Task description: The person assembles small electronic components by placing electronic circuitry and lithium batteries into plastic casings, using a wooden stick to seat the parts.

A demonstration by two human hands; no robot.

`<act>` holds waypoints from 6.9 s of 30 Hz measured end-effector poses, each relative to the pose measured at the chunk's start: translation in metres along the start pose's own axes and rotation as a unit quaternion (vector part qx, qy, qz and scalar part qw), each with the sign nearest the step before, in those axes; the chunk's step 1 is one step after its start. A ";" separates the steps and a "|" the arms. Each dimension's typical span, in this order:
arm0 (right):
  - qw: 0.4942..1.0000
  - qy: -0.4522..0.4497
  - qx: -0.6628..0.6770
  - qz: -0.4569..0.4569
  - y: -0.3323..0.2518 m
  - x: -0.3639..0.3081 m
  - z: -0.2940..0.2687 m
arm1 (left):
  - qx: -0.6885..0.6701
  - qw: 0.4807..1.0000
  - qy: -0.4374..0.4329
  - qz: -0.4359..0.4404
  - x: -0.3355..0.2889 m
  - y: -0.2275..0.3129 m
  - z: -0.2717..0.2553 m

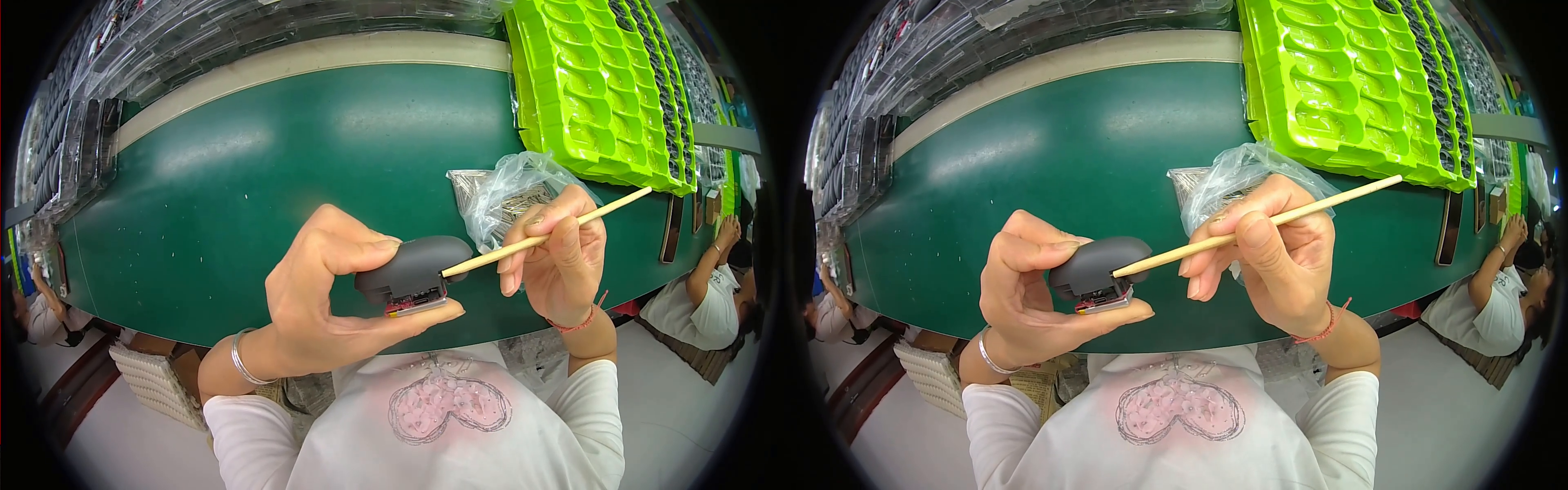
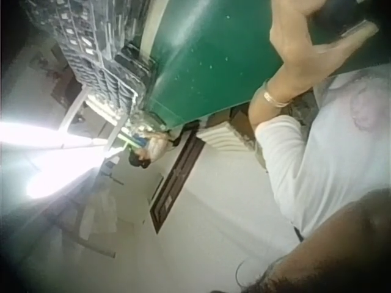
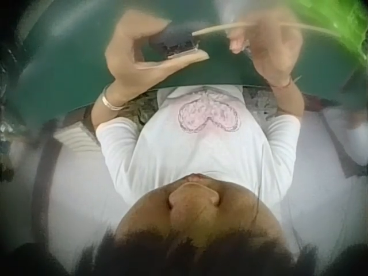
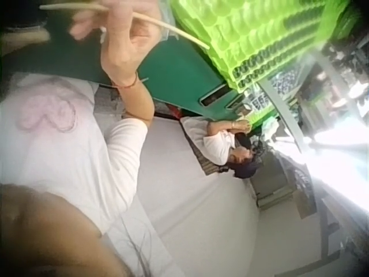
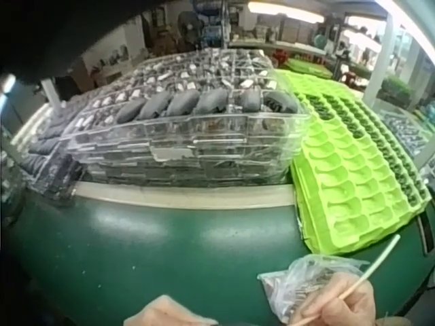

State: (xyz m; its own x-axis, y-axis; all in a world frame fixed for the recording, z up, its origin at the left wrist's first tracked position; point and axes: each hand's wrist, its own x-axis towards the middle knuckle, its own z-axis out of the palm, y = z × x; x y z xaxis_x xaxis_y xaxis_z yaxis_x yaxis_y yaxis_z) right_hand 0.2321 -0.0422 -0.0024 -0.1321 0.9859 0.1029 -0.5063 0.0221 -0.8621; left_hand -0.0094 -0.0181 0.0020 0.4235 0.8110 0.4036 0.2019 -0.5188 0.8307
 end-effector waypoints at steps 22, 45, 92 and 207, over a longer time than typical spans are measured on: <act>0.999 0.038 0.011 0.013 0.005 -0.003 0.008 | 0.021 0.999 -0.031 0.002 0.000 0.000 0.002; 0.994 0.053 0.100 -0.005 -0.004 -0.001 0.001 | -0.100 0.994 -0.013 -0.042 0.004 -0.001 0.007; 0.918 -0.101 -0.374 -0.082 -0.014 -0.004 0.032 | 0.057 0.987 -0.152 0.014 0.064 0.050 -0.044; 0.885 -0.104 -0.420 -0.171 -0.003 0.023 0.008 | -0.424 0.809 -0.071 -0.400 0.024 0.002 -0.015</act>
State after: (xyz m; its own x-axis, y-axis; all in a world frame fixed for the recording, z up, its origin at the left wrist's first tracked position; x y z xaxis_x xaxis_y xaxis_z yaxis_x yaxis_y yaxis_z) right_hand 0.2240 -0.0206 0.0063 -0.2922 0.8477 0.4428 0.2538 0.5151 -0.8187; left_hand -0.0120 0.0042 0.0193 0.5670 0.7246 -0.3917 -0.1916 0.5785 0.7929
